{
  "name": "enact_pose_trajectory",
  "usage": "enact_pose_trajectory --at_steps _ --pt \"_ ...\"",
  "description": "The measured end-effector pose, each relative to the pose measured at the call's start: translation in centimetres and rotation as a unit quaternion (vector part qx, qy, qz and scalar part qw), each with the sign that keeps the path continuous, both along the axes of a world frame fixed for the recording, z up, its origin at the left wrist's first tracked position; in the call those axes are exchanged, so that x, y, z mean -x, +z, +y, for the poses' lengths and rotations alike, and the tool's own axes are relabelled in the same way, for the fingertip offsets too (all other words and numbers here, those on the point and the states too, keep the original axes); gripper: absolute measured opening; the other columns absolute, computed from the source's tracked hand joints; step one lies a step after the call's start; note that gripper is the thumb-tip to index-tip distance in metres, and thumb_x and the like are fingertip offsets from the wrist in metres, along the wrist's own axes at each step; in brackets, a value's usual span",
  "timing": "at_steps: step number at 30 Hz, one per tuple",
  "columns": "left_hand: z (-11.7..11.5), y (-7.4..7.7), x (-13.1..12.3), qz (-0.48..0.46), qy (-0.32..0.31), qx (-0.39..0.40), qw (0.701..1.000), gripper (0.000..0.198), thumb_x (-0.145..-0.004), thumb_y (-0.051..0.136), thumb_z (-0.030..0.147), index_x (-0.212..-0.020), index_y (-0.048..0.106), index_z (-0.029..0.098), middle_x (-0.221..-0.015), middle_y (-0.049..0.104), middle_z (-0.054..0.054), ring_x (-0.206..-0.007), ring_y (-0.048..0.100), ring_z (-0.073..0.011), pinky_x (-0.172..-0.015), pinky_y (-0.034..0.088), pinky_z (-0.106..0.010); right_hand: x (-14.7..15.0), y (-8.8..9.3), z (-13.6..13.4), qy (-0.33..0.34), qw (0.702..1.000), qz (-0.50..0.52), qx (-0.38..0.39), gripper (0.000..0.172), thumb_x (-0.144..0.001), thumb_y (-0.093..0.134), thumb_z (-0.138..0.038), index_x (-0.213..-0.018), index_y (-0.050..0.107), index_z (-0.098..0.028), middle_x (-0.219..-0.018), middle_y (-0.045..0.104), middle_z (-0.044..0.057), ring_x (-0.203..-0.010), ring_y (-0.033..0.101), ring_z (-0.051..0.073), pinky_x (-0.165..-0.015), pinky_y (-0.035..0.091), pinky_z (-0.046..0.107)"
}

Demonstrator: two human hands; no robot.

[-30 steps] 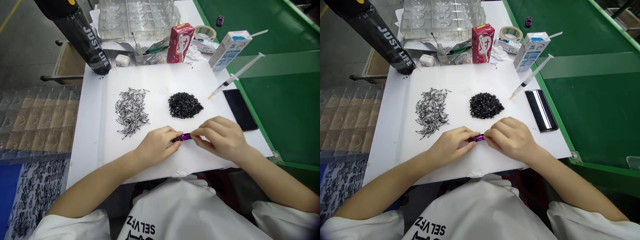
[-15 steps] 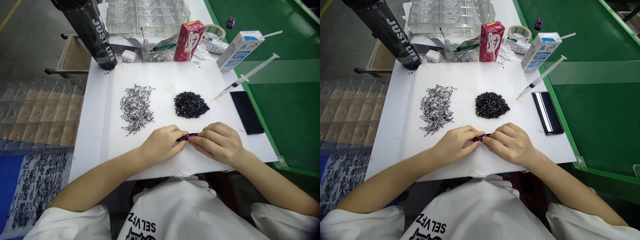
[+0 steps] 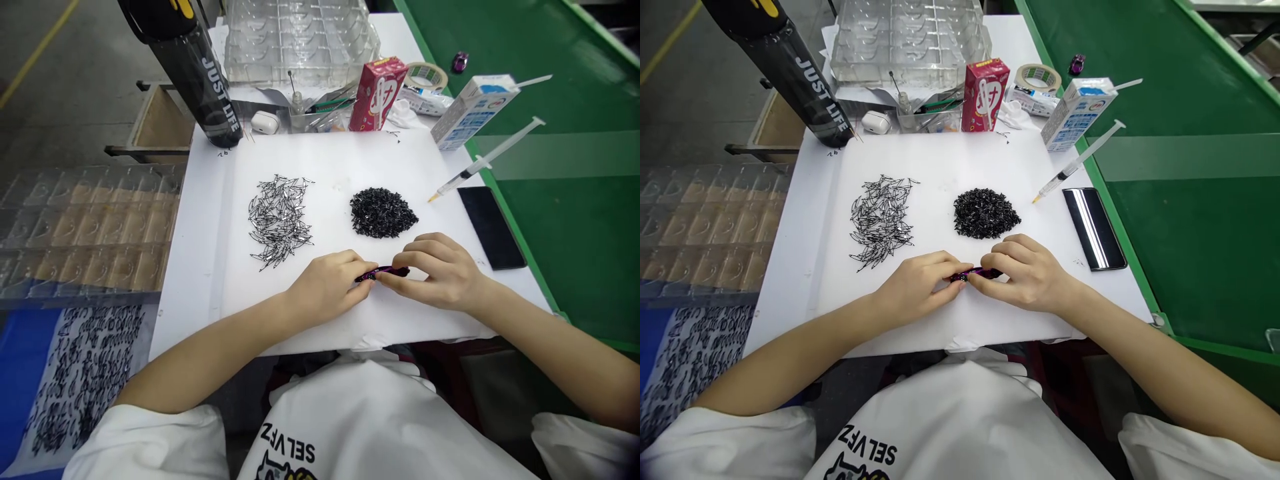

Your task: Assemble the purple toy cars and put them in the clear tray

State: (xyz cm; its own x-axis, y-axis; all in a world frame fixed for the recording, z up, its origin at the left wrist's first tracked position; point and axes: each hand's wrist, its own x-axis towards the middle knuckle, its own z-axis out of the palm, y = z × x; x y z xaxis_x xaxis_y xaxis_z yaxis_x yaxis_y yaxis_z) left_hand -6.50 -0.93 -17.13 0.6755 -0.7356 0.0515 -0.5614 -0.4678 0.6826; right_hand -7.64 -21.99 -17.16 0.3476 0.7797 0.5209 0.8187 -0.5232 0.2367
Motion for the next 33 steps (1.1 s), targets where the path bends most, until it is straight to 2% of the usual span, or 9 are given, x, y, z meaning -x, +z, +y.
enact_pose_trajectory --at_steps 7,12,16,20,23,26,28,30,33 --pt "0.0 0.1 0.0 -0.012 0.003 -0.004 1.0 0.028 -0.085 0.049 0.022 -0.111 0.058 0.016 -0.1 0.062 -0.004 -0.086 0.06 -0.0151 -0.079 0.048 -0.027 -0.3 1.3 -0.2 -0.016 0.996 0.084 -0.039 0.012 -0.078 0.061 -0.023 -0.09 0.057 -0.022 -0.074 0.062 0.003 -0.065 0.054 0.014 -0.06 0.044 0.029" --pt "-0.1 0.3 0.8 -0.085 -0.039 -0.044 0.995 0.027 -0.083 0.052 0.022 -0.109 0.057 0.014 -0.101 0.061 -0.006 -0.089 0.059 -0.0171 -0.08 0.049 -0.028 -1.1 2.7 0.2 -0.131 0.964 0.162 -0.166 0.006 -0.081 0.054 -0.016 -0.08 0.059 -0.019 -0.072 0.063 0.004 -0.067 0.057 0.015 -0.061 0.045 0.027" --pt "-0.8 -0.1 2.3 -0.246 -0.086 -0.113 0.959 0.023 -0.083 0.042 0.007 -0.1 0.057 0.011 -0.095 0.06 -0.009 -0.083 0.057 -0.0203 -0.072 0.049 -0.031 -2.5 2.9 3.2 -0.115 0.954 0.268 -0.075 0.014 -0.084 0.05 -0.022 -0.08 0.062 -0.016 -0.074 0.064 0.004 -0.07 0.058 0.015 -0.063 0.045 0.026" --pt "-0.5 0.5 5.1 -0.293 -0.007 -0.114 0.949 0.032 -0.082 0.04 0.005 -0.112 0.05 0.008 -0.098 0.06 -0.012 -0.079 0.058 -0.0211 -0.064 0.049 -0.031 -4.2 2.1 7.1 -0.137 0.932 0.332 0.04 0.017 -0.084 0.047 -0.017 -0.09 0.063 -0.016 -0.082 0.066 0.004 -0.074 0.059 0.014 -0.065 0.043 0.024" --pt "0.8 0.4 8.8 -0.227 0.049 0.015 0.973 0.026 -0.083 0.045 0.021 -0.106 0.054 0.01 -0.098 0.062 -0.012 -0.081 0.059 -0.0207 -0.069 0.049 -0.032 -5.0 1.3 9.1 -0.145 0.929 0.334 0.064 0.018 -0.084 0.047 -0.02 -0.088 0.064 -0.015 -0.084 0.066 0.005 -0.074 0.059 0.016 -0.064 0.041 0.025" --pt "2.3 -1.9 12.9 -0.031 0.029 0.156 0.987 0.022 -0.08 0.044 0.027 -0.064 0.056 0.017 -0.064 0.062 -0.002 -0.061 0.057 -0.0134 -0.062 0.046 -0.024 -5.2 0.8 9.9 -0.155 0.931 0.321 0.081 0.018 -0.083 0.047 -0.02 -0.084 0.063 -0.013 -0.085 0.065 0.008 -0.074 0.058 0.018 -0.062 0.038 0.027" --pt "2.8 -4.4 14.7 0.11 0.136 0.114 0.978 0.022 -0.075 0.05 0.031 -0.056 0.053 0.018 -0.058 0.06 -0.001 -0.057 0.056 -0.014 -0.059 0.045 -0.025 -5.2 0.7 10.1 -0.159 0.932 0.313 0.093 0.02 -0.083 0.044 -0.018 -0.085 0.063 -0.012 -0.086 0.064 0.009 -0.075 0.057 0.019 -0.061 0.036 0.027" --pt "2.7 -6.7 15.4 0.155 0.243 0.061 0.955 0.016 -0.076 0.051 0.03 -0.072 0.059 0.016 -0.071 0.063 -0.006 -0.066 0.058 -0.0198 -0.064 0.045 -0.032 -5.2 0.6 10.2 -0.159 0.933 0.306 0.105 0.021 -0.084 0.042 -0.018 -0.086 0.062 -0.012 -0.086 0.063 0.01 -0.075 0.057 0.019 -0.06 0.034 0.028" --pt "1.8 -8.5 14.7 0.194 0.31 0.025 0.93 0.027 -0.072 0.06 0.033 -0.089 0.059 0.013 -0.084 0.062 -0.012 -0.078 0.057 -0.0279 -0.073 0.044 -0.042 -5.3 0.8 10.2 -0.163 0.933 0.298 0.121 0.02 -0.083 0.041 -0.016 -0.086 0.06 -0.01 -0.084 0.063 0.011 -0.074 0.056 0.02 -0.057 0.03 0.028"
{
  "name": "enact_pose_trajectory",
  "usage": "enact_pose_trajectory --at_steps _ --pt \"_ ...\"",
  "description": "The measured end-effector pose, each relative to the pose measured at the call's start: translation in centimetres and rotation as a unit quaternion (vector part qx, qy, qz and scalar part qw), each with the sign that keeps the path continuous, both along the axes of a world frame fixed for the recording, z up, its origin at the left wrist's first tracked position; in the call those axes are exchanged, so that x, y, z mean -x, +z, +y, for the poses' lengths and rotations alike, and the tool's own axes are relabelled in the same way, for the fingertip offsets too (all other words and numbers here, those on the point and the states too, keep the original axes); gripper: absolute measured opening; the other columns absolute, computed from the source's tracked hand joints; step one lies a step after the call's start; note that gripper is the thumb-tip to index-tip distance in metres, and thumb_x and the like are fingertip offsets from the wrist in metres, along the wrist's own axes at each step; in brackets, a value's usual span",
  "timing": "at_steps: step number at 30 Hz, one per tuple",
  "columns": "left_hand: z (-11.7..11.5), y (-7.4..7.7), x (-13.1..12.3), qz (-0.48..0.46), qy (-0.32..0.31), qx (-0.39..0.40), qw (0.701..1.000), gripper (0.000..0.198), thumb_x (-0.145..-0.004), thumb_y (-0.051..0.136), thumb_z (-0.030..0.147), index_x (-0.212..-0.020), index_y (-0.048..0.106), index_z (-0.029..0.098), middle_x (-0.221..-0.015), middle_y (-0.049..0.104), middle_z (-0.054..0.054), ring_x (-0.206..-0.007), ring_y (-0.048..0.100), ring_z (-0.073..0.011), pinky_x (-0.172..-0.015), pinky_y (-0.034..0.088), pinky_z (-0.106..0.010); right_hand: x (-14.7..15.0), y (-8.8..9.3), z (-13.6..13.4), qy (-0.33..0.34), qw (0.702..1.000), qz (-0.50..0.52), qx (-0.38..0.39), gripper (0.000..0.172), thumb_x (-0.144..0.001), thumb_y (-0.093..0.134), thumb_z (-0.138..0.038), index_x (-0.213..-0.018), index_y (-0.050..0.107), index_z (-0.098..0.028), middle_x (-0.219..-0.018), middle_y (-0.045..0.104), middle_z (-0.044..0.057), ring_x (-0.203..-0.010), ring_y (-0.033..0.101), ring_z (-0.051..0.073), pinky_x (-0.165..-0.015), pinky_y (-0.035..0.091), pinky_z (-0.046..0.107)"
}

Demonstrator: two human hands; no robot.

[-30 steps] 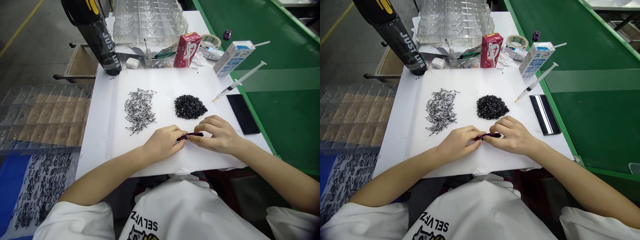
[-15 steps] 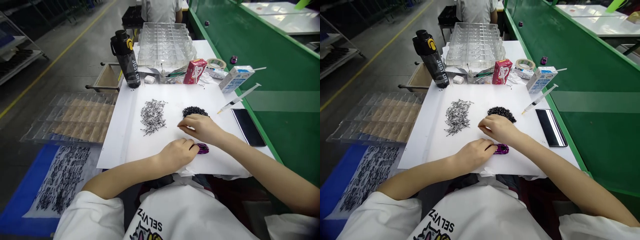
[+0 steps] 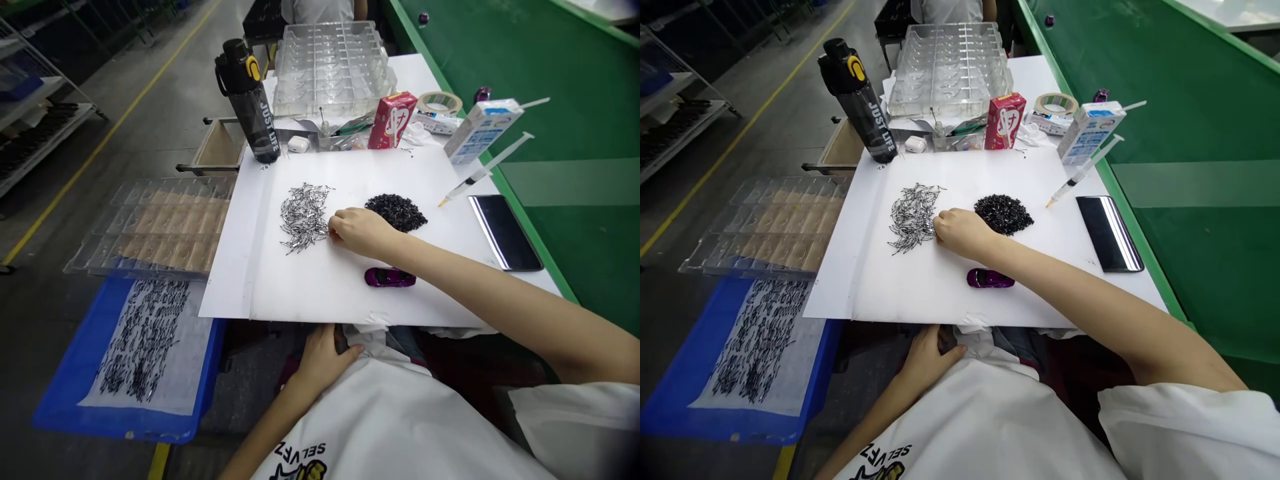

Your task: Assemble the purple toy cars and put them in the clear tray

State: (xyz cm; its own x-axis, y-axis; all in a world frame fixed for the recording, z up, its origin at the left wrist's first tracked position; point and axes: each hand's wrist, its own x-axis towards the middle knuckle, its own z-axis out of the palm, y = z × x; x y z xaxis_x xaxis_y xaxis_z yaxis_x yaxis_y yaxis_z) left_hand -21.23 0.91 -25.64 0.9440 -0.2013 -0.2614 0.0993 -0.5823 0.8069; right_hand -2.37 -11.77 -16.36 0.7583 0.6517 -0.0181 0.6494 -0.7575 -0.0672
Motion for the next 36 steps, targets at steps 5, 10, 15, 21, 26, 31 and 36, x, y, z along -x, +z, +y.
enact_pose_trajectory --at_steps 5,10,15,21,26,31,36 --pt "-0.1 0.8 -1.6 0.064 -0.027 0.079 0.995 0.013 -0.074 0.053 0.029 -0.075 0.061 0.018 -0.08 0.062 -0.006 -0.084 0.054 -0.0246 -0.086 0.036 -0.04 2.8 2.7 -2.9 -0.085 0.995 -0.024 -0.039 0.015 -0.079 0.042 -0.013 -0.087 0.055 -0.01 -0.071 0.06 0.009 -0.061 0.053 0.018 -0.052 0.027 0.027" --pt "1.8 1.6 -1.2 0.17 -0.059 0.242 0.953 0.033 -0.062 0.057 0.048 -0.064 0.056 0.016 -0.08 0.06 -0.007 -0.082 0.053 -0.0229 -0.08 0.04 -0.033 11.7 4.2 -7.5 -0.069 0.931 0.193 -0.301 0.007 -0.081 0.047 -0.017 -0.076 0.051 -0.018 -0.073 0.059 0.001 -0.065 0.054 0.011 -0.059 0.04 0.021" --pt "-0.5 0.2 -1.1 0.351 -0.033 0.332 0.875 0.05 -0.07 0.035 0.057 -0.07 0.056 0.012 -0.061 0.057 -0.008 -0.063 0.057 -0.0218 -0.062 0.045 -0.034 17.5 0.6 -8.4 -0.092 0.885 0.343 -0.303 0.009 -0.083 0.046 -0.015 -0.082 0.054 -0.018 -0.077 0.059 0.001 -0.068 0.054 0.011 -0.061 0.043 0.022" --pt "-3.2 1.8 -1.0 0.394 -0.015 0.354 0.848 0.036 -0.06 0.066 0.046 -0.074 0.06 0.013 -0.066 0.059 -0.003 -0.064 0.055 -0.0155 -0.063 0.044 -0.027 18.7 -2.1 -8.4 -0.181 0.852 0.339 -0.356 0.011 -0.084 0.048 -0.02 -0.082 0.059 -0.021 -0.079 0.061 0.001 -0.07 0.057 0.012 -0.059 0.047 0.024" --pt "-3.9 3.3 -1.1 0.243 0.021 0.303 0.921 0.024 -0.061 0.07 0.033 -0.063 0.058 0.013 -0.062 0.056 0.0 -0.062 0.05 -0.013 -0.06 0.041 -0.024 19.0 -2.8 -8.3 -0.161 0.891 0.233 -0.354 0.014 -0.086 0.046 -0.019 -0.088 0.059 -0.021 -0.08 0.061 0.003 -0.07 0.058 0.014 -0.06 0.049 0.028" --pt "-3.9 3.3 -1.2 0.22 0.037 0.284 0.933 0.022 -0.061 0.068 0.029 -0.059 0.052 0.014 -0.054 0.047 0.003 -0.055 0.043 -0.0105 -0.054 0.039 -0.023 18.9 -3.3 -8.1 -0.148 0.917 0.166 -0.332 0.012 -0.086 0.046 -0.019 -0.087 0.058 -0.02 -0.076 0.062 0.003 -0.066 0.058 0.014 -0.056 0.049 0.028" --pt "-4.1 3.4 -1.3 0.172 -0.002 0.256 0.951 0.024 -0.062 0.064 0.025 -0.056 0.043 0.015 -0.054 0.041 0.004 -0.052 0.036 -0.008 -0.048 0.033 -0.02 19.0 -3.4 -8.2 -0.08 0.946 0.11 -0.294 0.017 -0.086 0.044 -0.016 -0.087 0.06 -0.021 -0.076 0.064 0.006 -0.066 0.059 0.018 -0.055 0.05 0.032"
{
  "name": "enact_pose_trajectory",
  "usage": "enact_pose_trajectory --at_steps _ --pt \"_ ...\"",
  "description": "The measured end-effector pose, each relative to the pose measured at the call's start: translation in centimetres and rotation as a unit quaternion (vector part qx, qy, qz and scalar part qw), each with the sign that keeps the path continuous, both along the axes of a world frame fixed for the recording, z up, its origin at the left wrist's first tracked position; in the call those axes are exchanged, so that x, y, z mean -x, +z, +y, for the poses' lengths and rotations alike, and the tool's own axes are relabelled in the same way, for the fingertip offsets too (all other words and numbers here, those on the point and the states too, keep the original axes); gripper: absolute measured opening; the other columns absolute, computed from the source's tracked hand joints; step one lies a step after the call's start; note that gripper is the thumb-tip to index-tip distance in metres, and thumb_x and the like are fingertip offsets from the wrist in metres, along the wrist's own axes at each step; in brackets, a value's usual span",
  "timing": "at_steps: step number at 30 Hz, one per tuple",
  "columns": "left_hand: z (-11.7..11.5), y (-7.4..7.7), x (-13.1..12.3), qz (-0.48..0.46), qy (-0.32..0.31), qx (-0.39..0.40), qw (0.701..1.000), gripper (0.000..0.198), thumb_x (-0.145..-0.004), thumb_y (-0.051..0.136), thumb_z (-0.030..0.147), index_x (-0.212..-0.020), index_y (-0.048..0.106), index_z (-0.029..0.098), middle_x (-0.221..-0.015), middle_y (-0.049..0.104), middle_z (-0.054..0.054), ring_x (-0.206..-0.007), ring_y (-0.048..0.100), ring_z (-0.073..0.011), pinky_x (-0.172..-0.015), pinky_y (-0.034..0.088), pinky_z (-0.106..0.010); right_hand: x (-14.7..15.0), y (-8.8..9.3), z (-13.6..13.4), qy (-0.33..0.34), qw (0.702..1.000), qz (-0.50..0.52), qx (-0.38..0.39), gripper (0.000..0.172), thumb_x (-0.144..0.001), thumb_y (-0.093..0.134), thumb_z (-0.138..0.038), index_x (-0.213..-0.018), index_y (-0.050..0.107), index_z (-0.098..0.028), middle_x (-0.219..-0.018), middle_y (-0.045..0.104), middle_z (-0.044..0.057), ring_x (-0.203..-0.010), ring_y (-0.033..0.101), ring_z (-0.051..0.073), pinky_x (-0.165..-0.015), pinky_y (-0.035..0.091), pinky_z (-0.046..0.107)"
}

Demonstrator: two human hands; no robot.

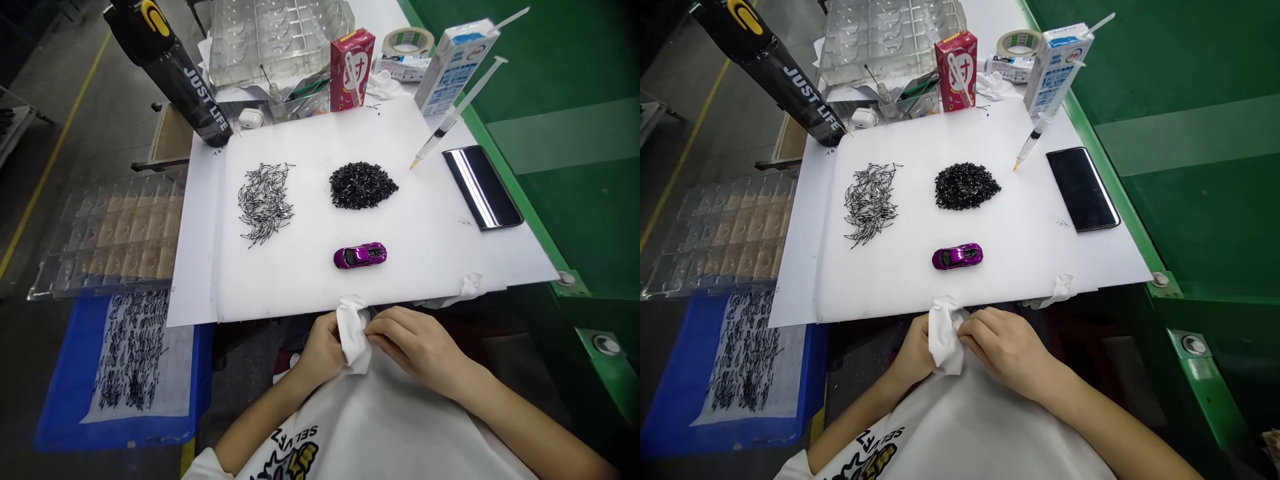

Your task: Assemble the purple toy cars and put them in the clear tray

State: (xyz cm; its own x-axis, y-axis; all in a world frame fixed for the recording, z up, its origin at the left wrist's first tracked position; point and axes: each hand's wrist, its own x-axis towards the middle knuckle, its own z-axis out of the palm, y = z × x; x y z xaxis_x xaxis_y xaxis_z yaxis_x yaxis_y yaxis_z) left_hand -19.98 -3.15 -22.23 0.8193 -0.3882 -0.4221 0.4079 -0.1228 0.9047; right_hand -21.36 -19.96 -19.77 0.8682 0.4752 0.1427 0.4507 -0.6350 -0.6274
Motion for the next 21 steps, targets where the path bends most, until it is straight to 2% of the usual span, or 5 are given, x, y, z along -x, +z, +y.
enact_pose_trajectory --at_steps 4,9,12,17,21 --pt "2.0 2.2 -0.6 -0.116 -0.15 -0.175 0.966 0.01 -0.071 0.056 0.019 -0.063 0.051 0.014 -0.06 0.051 0.002 -0.056 0.047 -0.0115 -0.051 0.035 -0.022 -0.2 1.3 -2.2 -0.056 0.998 -0.007 -0.02 0.011 -0.085 0.048 -0.018 -0.088 0.058 -0.022 -0.077 0.064 0.003 -0.067 0.06 0.015 -0.056 0.049 0.028" --pt "5.2 7.7 -4.0 -0.317 -0.313 -0.392 0.805 0.019 -0.085 0.044 0.017 -0.096 0.06 0.02 -0.083 0.066 -0.001 -0.071 0.062 -0.0175 -0.062 0.043 -0.026 -2.2 3.3 -4.8 -0.183 0.979 -0.039 -0.08 0.011 -0.082 0.055 -0.018 -0.087 0.058 -0.028 -0.079 0.064 0.0 -0.07 0.06 0.014 -0.057 0.048 0.027" --pt "4.2 9.1 -7.8 -0.418 -0.237 -0.35 0.804 0.018 -0.084 0.05 0.022 -0.101 0.055 0.022 -0.092 0.065 0.001 -0.075 0.061 -0.0147 -0.066 0.045 -0.025 -4.4 3.7 -3.8 -0.191 0.973 -0.02 -0.125 0.007 -0.082 0.055 -0.021 -0.084 0.06 -0.026 -0.078 0.063 0.001 -0.07 0.059 0.015 -0.055 0.048 0.027" --pt "0.9 7.9 -12.7 -0.441 -0.338 -0.322 0.766 0.032 -0.073 0.061 0.019 -0.103 0.049 0.019 -0.099 0.06 -0.003 -0.091 0.056 -0.02 -0.075 0.045 -0.03 -7.7 4.0 -1.6 -0.208 0.952 0.056 -0.215 0.009 -0.08 0.056 -0.027 -0.082 0.061 -0.02 -0.083 0.062 0.003 -0.07 0.059 0.014 -0.051 0.053 0.025" --pt "1.1 7.3 -13.7 -0.391 -0.328 -0.273 0.816 0.031 -0.073 0.06 0.019 -0.1 0.045 0.021 -0.096 0.062 0.0 -0.084 0.057 -0.0162 -0.071 0.045 -0.027 -8.9 3.6 -1.4 -0.191 0.935 0.141 -0.262 0.015 -0.078 0.058 -0.031 -0.083 0.061 -0.018 -0.088 0.064 0.005 -0.07 0.061 0.015 -0.045 0.052 0.024"
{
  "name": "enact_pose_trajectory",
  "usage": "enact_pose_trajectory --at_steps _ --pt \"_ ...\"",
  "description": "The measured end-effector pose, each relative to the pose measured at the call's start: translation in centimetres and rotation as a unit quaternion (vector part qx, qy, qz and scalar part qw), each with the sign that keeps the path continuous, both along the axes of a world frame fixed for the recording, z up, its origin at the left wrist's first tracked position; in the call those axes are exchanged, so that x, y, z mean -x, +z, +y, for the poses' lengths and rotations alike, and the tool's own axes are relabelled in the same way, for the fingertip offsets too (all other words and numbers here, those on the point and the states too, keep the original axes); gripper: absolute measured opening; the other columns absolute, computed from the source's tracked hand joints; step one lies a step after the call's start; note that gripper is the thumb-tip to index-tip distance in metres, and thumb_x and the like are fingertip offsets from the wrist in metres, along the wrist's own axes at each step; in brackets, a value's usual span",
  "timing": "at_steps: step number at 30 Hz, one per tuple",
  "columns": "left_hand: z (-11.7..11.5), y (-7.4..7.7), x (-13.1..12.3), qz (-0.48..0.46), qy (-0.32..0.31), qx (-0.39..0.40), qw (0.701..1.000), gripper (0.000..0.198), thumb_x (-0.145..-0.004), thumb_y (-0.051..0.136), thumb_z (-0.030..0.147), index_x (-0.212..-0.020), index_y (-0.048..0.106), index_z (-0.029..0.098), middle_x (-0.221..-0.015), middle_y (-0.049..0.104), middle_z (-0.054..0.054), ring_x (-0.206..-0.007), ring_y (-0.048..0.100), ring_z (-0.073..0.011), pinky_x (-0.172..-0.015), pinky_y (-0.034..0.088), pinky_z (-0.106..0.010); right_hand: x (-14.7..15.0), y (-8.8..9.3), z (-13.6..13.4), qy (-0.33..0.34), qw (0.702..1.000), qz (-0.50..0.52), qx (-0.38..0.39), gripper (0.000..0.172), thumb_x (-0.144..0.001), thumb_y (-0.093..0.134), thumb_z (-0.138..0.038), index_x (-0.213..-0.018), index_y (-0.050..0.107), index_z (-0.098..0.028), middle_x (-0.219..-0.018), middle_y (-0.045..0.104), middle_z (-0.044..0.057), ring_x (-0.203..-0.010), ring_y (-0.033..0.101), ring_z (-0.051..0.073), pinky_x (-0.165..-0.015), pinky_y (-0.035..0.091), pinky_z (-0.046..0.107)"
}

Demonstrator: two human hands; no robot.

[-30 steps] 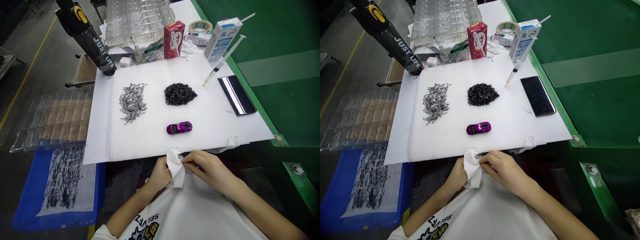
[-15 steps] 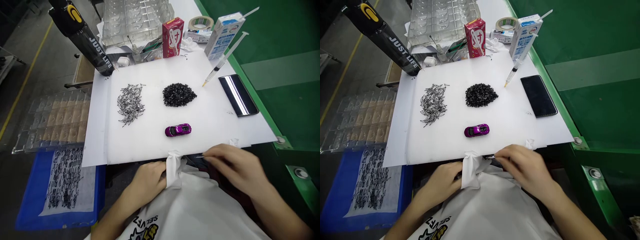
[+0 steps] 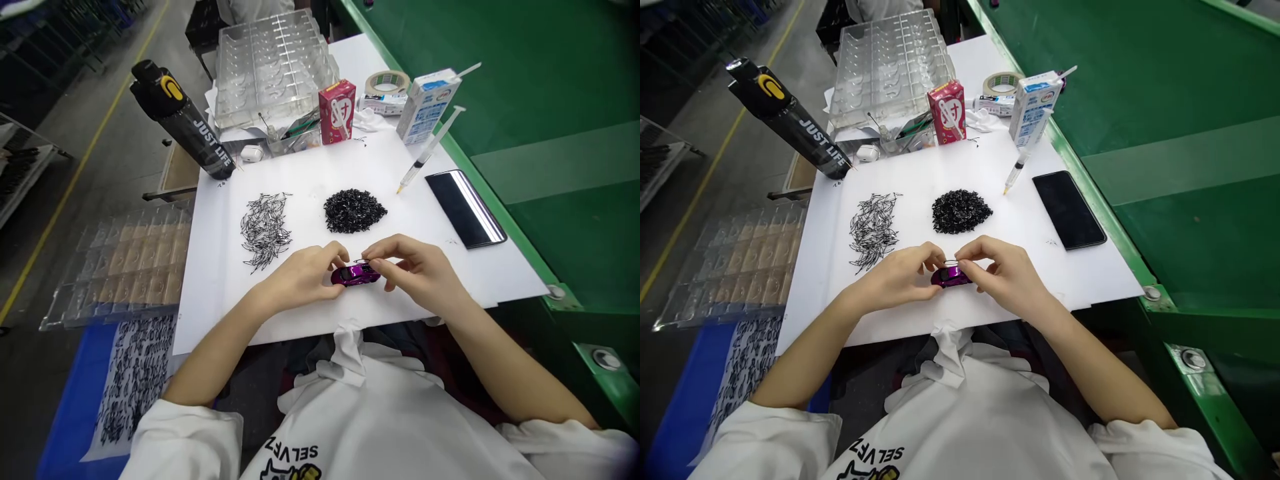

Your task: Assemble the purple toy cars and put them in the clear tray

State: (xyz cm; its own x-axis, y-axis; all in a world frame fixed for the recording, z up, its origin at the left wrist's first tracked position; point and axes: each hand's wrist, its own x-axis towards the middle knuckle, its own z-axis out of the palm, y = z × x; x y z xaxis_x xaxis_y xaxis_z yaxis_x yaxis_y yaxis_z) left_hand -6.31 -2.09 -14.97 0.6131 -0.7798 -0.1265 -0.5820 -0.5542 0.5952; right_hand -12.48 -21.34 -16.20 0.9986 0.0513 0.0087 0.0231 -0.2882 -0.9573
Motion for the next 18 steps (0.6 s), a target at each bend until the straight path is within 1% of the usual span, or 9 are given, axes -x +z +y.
enact_pose_trajectory --at_steps 2,4,6,8,11,13,15,18 --pt "0.6 -0.2 -0.1 0.04 0.028 0.034 0.998 0.031 -0.074 0.061 0.024 -0.1 0.044 0.022 -0.097 0.064 0.001 -0.081 0.058 -0.0139 -0.07 0.046 -0.025 -0.2 -0.6 0.0 0.012 1.0 0.023 -0.014 0.015 -0.078 0.058 -0.031 -0.081 0.061 -0.017 -0.088 0.066 0.006 -0.071 0.062 0.016 -0.047 0.053 0.025" --pt "1.0 -0.4 0.0 0.056 0.049 0.057 0.996 0.03 -0.075 0.062 0.025 -0.1 0.045 0.021 -0.097 0.064 0.001 -0.08 0.059 -0.013 -0.07 0.046 -0.024 -0.3 -1.1 0.2 0.008 1.0 0.029 -0.01 0.015 -0.077 0.058 -0.031 -0.081 0.061 -0.017 -0.088 0.067 0.006 -0.071 0.062 0.016 -0.052 0.054 0.027" --pt "1.1 -0.6 0.1 0.048 0.06 0.081 0.994 0.028 -0.075 0.062 0.023 -0.1 0.049 0.021 -0.099 0.064 0.0 -0.082 0.059 -0.0132 -0.071 0.047 -0.025 -0.4 -1.3 0.4 -0.004 1.0 0.026 -0.002 0.015 -0.077 0.058 -0.031 -0.082 0.062 -0.017 -0.087 0.068 0.006 -0.07 0.063 0.016 -0.056 0.054 0.028" --pt "0.8 -0.8 0.4 0.031 0.074 0.134 0.988 0.026 -0.075 0.062 0.021 -0.099 0.054 0.019 -0.097 0.064 -0.002 -0.081 0.059 -0.0132 -0.069 0.047 -0.024 -0.4 -1.4 0.5 -0.012 1.0 0.028 0.0 0.015 -0.077 0.058 -0.031 -0.081 0.063 -0.018 -0.086 0.068 0.005 -0.069 0.063 0.016 -0.057 0.054 0.029" --pt "0.1 -1.1 0.9 -0.005 0.103 0.24 0.965 0.013 -0.076 0.062 0.019 -0.089 0.061 0.017 -0.085 0.065 -0.002 -0.073 0.058 -0.0114 -0.064 0.047 -0.023 -0.4 -1.3 0.5 -0.008 0.999 0.036 -0.003 0.015 -0.077 0.058 -0.031 -0.081 0.064 -0.018 -0.084 0.069 0.005 -0.07 0.064 0.017 -0.055 0.054 0.027" --pt "-0.3 -1.2 1.2 -0.021 0.11 0.281 0.953 0.006 -0.078 0.061 0.014 -0.082 0.063 0.016 -0.078 0.066 -0.002 -0.069 0.058 -0.0101 -0.062 0.047 -0.021 -0.3 -1.3 0.4 -0.003 0.999 0.034 0.0 0.015 -0.077 0.058 -0.031 -0.082 0.065 -0.018 -0.085 0.069 0.005 -0.072 0.064 0.017 -0.055 0.055 0.027" --pt "-0.5 -1.3 1.5 -0.027 0.114 0.29 0.95 0.007 -0.078 0.06 0.01 -0.08 0.064 0.016 -0.076 0.066 -0.001 -0.068 0.058 -0.0094 -0.063 0.048 -0.021 -0.3 -1.3 0.4 0.0 1.0 0.021 0.004 0.014 -0.078 0.058 -0.03 -0.083 0.065 -0.019 -0.087 0.069 0.005 -0.072 0.064 0.017 -0.056 0.055 0.027" --pt "-0.6 -1.3 1.7 -0.04 0.13 0.283 0.949 0.008 -0.077 0.06 0.008 -0.078 0.063 0.015 -0.075 0.066 0.0 -0.066 0.058 -0.0085 -0.062 0.047 -0.02 -0.2 -1.4 0.3 0.005 1.0 0.002 0.005 0.013 -0.078 0.059 -0.029 -0.082 0.065 -0.019 -0.086 0.069 0.004 -0.07 0.064 0.016 -0.057 0.056 0.027"
